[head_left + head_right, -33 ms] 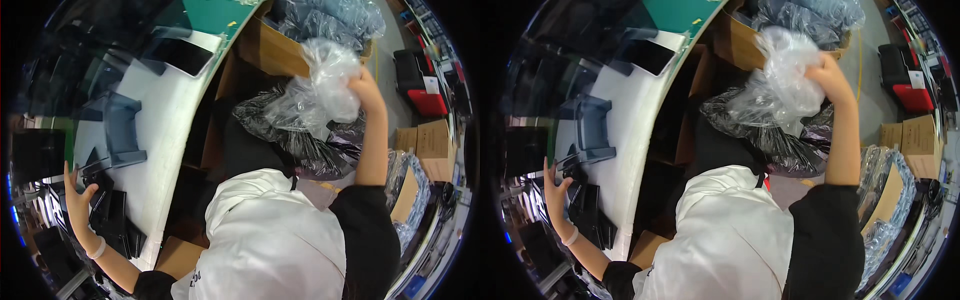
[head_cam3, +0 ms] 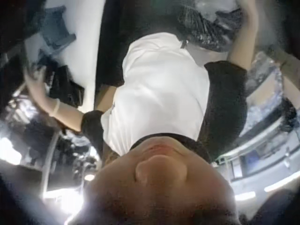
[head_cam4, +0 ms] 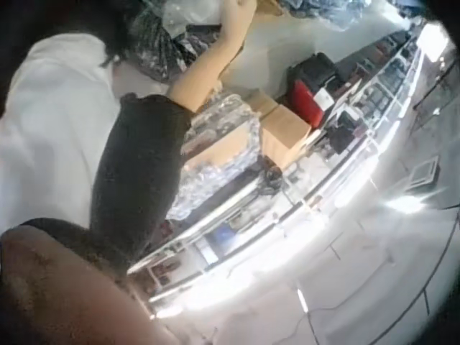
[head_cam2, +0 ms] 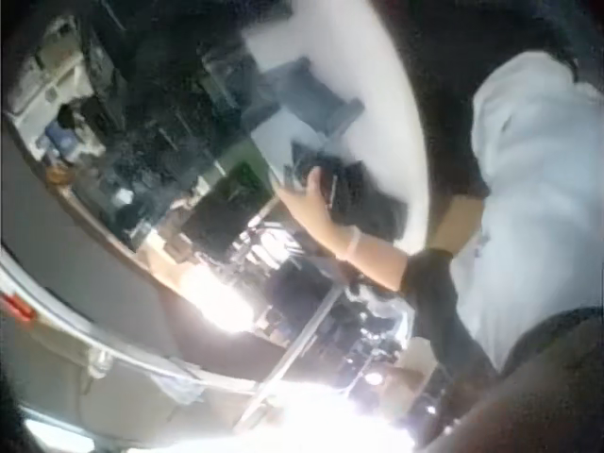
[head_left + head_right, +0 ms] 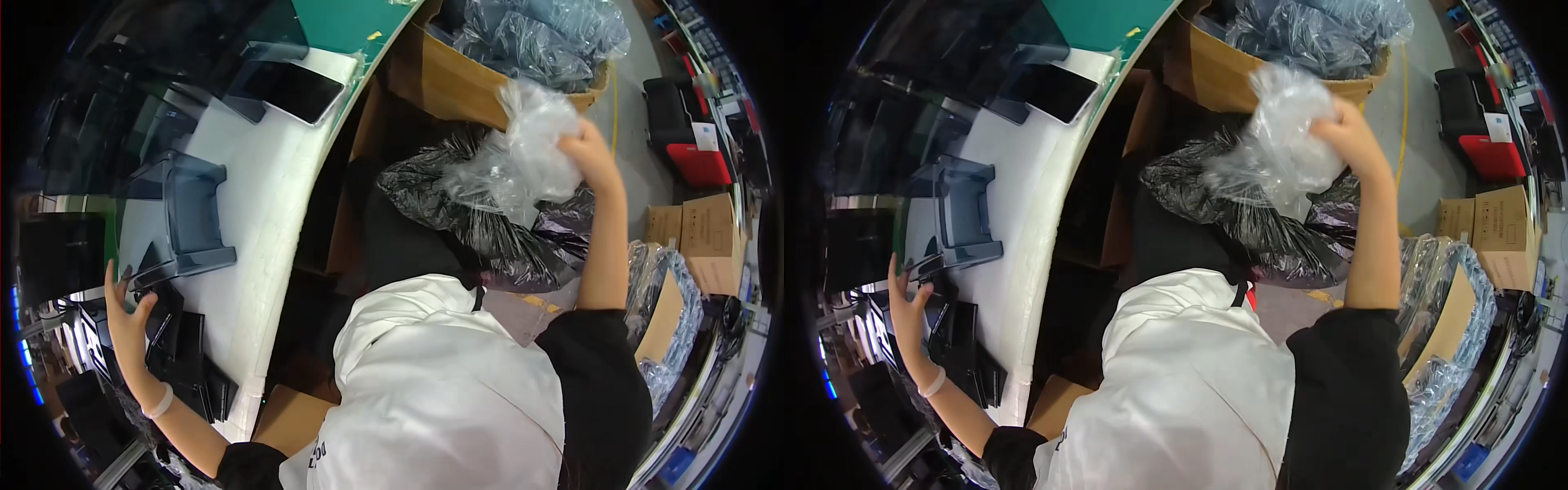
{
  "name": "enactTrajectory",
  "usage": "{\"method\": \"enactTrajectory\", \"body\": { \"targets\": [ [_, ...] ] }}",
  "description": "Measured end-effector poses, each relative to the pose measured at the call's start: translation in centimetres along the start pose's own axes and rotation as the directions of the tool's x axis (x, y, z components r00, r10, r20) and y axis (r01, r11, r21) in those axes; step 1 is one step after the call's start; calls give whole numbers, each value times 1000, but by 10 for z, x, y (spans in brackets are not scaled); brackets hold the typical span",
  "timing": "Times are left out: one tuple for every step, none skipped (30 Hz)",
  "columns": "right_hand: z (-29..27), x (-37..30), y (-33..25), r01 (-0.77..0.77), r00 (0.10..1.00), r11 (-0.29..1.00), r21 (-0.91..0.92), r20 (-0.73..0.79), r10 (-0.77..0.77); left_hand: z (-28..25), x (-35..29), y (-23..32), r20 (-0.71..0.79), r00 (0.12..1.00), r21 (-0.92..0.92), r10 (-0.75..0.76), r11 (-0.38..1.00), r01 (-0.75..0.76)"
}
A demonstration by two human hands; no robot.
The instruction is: Assembling plastic components and placing them into protective plastic bags on a production line.
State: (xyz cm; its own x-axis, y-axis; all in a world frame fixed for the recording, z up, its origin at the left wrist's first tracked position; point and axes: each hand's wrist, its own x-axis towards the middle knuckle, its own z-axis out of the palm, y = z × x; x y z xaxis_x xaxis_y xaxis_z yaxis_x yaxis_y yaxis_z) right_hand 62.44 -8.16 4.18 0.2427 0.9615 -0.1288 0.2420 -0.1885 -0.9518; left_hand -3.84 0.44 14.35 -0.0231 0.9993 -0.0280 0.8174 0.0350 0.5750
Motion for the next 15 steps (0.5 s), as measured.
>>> {"method": "enactTrajectory", "body": {
  "targets": [
    [-8,-9,30,-80,997,984,-158,-34,76,3,8,-5,48,998,-60,35,998,-32],
    [2,-13,72,-152,988,944,-292,-73,137,1,20,-24,83,994,-105,76,992,-67],
    [7,-16,124,-153,985,892,-425,-143,100,1,23,-38,88,993,-90,81,993,-73],
    [8,-20,178,-163,977,817,-553,-206,56,1,20,-50,48,990,-208,132,971,-120],
    [18,-27,222,-192,977,715,-672,-199,76,-8,14,-54,1,985,-310,171,937,-162],
    [26,-33,268,-212,976,590,-779,-197,91,-11,11,-50,7,985,-297,170,941,-161],
    [17,-43,343,-217,974,603,-768,-125,191,-2,8,-38,-17,971,-310,237,922,-231],
    [13,-45,394,-212,958,620,-756,-37,283,6,1,-26,-50,954,-316,295,902,-295],
    [23,-25,395,-179,964,633,-753,-4,268,22,-20,0,-99,946,-260,308,910,-323],
    [55,-18,391,-222,950,667,-711,-3,313,27,-34,21,-99,912,-178,398,895,-410],
    [90,-16,380,-256,936,694,-673,8,353,28,-46,46,-53,875,67,481,876,-477],
    [97,8,371,-293,920,704,-647,10,392,37,-53,73,12,839,286,544,802,-524],
    [119,-28,362,-293,911,724,-624,49,410,45,-63,96,23,837,381,547,769,-513],
    [145,-17,351,-291,900,742,-604,90,427,57,-66,116,35,838,471,544,731,-494],
    [162,-6,332,-296,889,753,-588,118,442,72,-61,134,57,821,516,568,687,-511]
  ]
}}
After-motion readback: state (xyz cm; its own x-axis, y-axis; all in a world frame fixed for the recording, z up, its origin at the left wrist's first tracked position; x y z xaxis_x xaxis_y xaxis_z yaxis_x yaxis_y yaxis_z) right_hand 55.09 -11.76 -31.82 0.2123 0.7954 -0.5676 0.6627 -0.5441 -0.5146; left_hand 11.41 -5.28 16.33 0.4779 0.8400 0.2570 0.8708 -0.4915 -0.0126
